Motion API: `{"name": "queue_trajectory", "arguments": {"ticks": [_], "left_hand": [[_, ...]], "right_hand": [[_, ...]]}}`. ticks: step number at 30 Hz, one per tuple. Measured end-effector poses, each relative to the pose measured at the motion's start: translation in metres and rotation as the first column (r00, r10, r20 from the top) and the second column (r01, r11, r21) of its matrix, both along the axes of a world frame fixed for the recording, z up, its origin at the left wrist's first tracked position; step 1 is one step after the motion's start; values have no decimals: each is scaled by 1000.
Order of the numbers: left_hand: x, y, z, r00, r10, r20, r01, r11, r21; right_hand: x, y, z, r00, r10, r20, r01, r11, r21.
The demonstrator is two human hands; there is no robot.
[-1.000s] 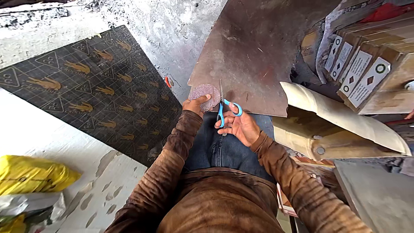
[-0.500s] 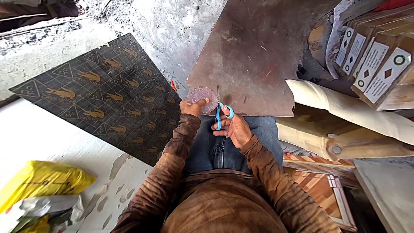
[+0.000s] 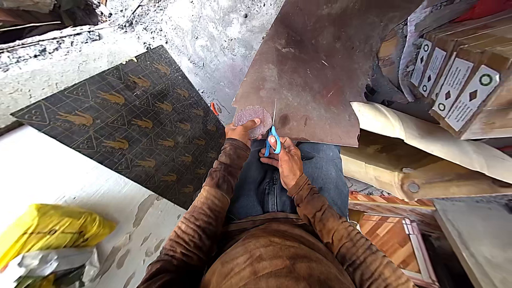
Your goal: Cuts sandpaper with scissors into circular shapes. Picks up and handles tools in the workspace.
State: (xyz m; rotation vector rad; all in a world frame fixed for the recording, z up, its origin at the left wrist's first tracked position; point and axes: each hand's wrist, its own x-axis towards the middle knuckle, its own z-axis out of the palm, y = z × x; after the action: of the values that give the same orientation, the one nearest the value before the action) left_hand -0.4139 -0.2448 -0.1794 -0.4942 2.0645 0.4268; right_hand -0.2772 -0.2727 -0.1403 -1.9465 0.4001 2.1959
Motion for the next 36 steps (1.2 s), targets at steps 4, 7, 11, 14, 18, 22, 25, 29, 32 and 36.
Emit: {"name": "queue_trajectory", "arguments": {"ticks": [4, 7, 11, 14, 18, 22, 25, 29, 32, 36], "left_hand": [[-5, 1, 3, 996, 74, 55, -73, 997, -28], [-11, -2, 4, 997, 55, 46, -54, 998, -24], [-18, -3, 6, 998, 31, 54, -33, 999, 38], [-19, -1, 9, 998, 41, 56, -44, 998, 53], [-18, -1, 10, 996, 68, 61, -73, 994, 77], [-13, -4, 11, 994, 88, 57, -96, 984, 148], [-8, -11, 10, 991, 113, 68, -124, 974, 188], [-11, -13, 11, 993, 91, 73, -105, 973, 206], [-11, -15, 10, 992, 110, 59, -120, 966, 229], [-9, -15, 11, 992, 122, 40, -128, 960, 251]], "right_hand": [[0, -4, -4, 979, -29, -204, 27, 1000, -13], [0, -2, -13, 926, -84, -368, 70, 996, -51], [3, -12, -23, 883, -182, -433, 189, 982, -27], [-3, -26, -21, 875, -304, -376, 338, 941, 25], [-13, -36, -23, 842, -418, -340, 474, 875, 97], [-16, -41, -27, 837, -422, -349, 497, 853, 159], [-19, -44, -28, 845, -409, -345, 492, 848, 199], [-20, -48, -29, 862, -385, -330, 470, 850, 237], [-24, -51, -28, 879, -354, -320, 448, 842, 300], [-32, -54, -27, 915, -302, -268, 391, 827, 404]]}}
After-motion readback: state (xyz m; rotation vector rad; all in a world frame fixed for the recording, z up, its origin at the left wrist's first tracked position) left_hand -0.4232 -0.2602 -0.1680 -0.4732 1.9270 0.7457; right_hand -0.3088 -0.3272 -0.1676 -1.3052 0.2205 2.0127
